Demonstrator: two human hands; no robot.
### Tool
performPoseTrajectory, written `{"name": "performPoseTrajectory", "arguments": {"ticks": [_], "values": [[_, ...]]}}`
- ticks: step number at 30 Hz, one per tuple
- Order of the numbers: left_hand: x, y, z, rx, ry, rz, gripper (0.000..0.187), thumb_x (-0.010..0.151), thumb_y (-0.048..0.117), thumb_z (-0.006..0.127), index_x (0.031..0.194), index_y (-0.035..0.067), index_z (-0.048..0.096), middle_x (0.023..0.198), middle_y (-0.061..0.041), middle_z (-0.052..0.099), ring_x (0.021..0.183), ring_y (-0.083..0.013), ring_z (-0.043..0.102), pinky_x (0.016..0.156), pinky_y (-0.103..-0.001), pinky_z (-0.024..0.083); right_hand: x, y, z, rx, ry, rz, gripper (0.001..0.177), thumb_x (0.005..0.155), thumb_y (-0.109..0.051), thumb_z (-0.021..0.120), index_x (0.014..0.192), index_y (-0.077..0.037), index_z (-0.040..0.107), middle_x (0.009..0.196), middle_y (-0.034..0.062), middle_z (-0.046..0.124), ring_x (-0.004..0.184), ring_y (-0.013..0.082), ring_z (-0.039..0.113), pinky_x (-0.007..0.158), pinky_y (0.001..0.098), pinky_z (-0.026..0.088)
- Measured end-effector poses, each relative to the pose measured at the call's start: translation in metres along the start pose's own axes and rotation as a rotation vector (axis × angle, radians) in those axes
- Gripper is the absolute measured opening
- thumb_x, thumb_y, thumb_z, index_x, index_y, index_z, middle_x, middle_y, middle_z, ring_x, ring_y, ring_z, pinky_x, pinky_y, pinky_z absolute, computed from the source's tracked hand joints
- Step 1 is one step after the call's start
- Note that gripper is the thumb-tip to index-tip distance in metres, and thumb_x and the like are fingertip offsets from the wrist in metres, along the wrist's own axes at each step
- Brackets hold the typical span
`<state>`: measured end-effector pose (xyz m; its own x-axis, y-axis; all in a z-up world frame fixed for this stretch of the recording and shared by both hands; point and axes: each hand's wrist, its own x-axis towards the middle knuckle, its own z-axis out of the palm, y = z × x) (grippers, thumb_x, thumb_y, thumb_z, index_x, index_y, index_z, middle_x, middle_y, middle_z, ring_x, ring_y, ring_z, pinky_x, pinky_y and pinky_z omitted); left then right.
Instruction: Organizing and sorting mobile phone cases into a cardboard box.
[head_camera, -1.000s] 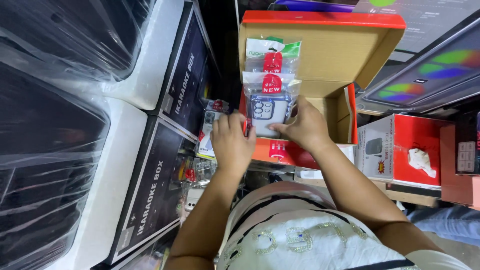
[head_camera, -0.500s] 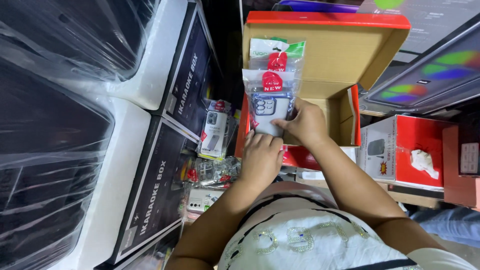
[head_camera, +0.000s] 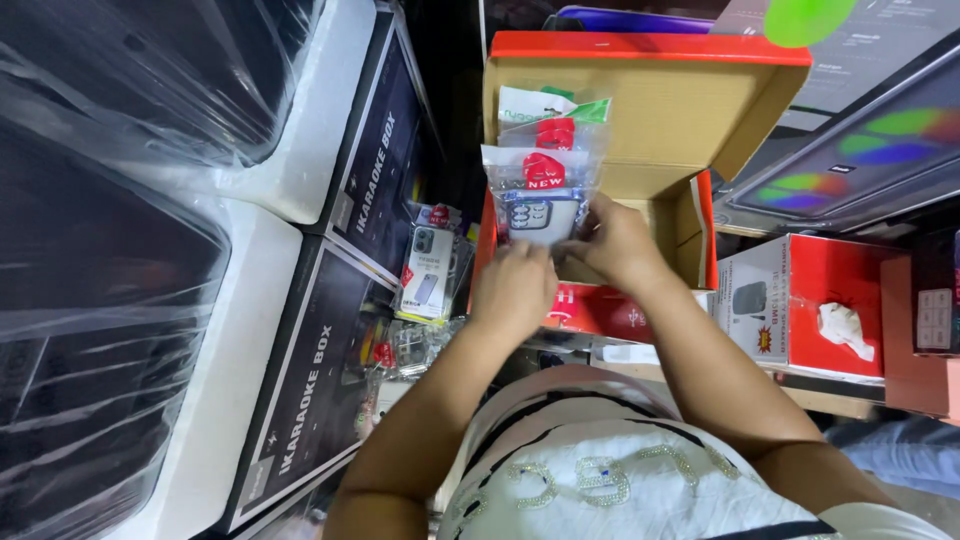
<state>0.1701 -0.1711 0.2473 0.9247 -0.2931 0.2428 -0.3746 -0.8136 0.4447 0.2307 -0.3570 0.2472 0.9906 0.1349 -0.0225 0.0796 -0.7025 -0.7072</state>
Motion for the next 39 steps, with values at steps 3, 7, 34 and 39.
{"name": "performPoseTrajectory", "arguments": {"ticks": [3, 7, 34, 39], "values": [[0.02, -0.01, 0.005, -0.021, -0.073, -0.078, 0.024, 0.094, 0.024, 0.064, 0.09, 0.001, 0.071, 0.094, -0.019, 0.071, 0.089, -0.0389, 0.07, 0.079, -0.05, 0.057, 0.009, 0.016, -0.016, -0.044, -0.14, 0.021, 0.05, 0.072, -0.02, 0.087, 0.115, -0.003, 0.071, 0.094, 0.0159, 0.077, 0.084, 0.0294, 0.076, 0.079, 0.0386, 0.059], [0.034, 0.003, -0.009, -0.039, -0.34, -0.216, 0.031, 0.093, 0.03, 0.065, 0.089, 0.0, 0.074, 0.096, -0.023, 0.072, 0.089, -0.042, 0.071, 0.081, -0.051, 0.057, 0.022, 0.009, -0.034, -0.13, -0.121, 0.051, 0.077, 0.059, -0.02, 0.096, 0.128, -0.003, 0.064, 0.114, 0.0189, 0.072, 0.107, 0.031, 0.068, 0.092, 0.0408, 0.052], [0.029, -0.003, 0.01, -0.017, -0.423, -0.269, 0.039, 0.096, 0.034, 0.058, 0.088, 0.001, 0.076, 0.09, -0.025, 0.072, 0.087, -0.0438, 0.071, 0.083, -0.054, 0.056, 0.031, 0.022, -0.01, -0.085, -0.172, -0.101, 0.091, 0.057, -0.012, 0.1, 0.135, -0.006, 0.054, 0.119, 0.0214, 0.07, 0.111, 0.0347, 0.064, 0.095, 0.0417, 0.051], [0.026, 0.002, 0.004, -0.011, -0.389, -0.238, 0.037, 0.096, 0.032, 0.057, 0.087, 0.001, 0.076, 0.087, -0.024, 0.072, 0.084, -0.0436, 0.071, 0.08, -0.054, 0.056, 0.013, -0.016, -0.03, 0.024, -0.229, 0.118, 0.099, 0.057, -0.015, 0.095, 0.145, -0.011, 0.049, 0.113, 0.0188, 0.072, 0.097, 0.0304, 0.07, 0.086, 0.04, 0.055]]}}
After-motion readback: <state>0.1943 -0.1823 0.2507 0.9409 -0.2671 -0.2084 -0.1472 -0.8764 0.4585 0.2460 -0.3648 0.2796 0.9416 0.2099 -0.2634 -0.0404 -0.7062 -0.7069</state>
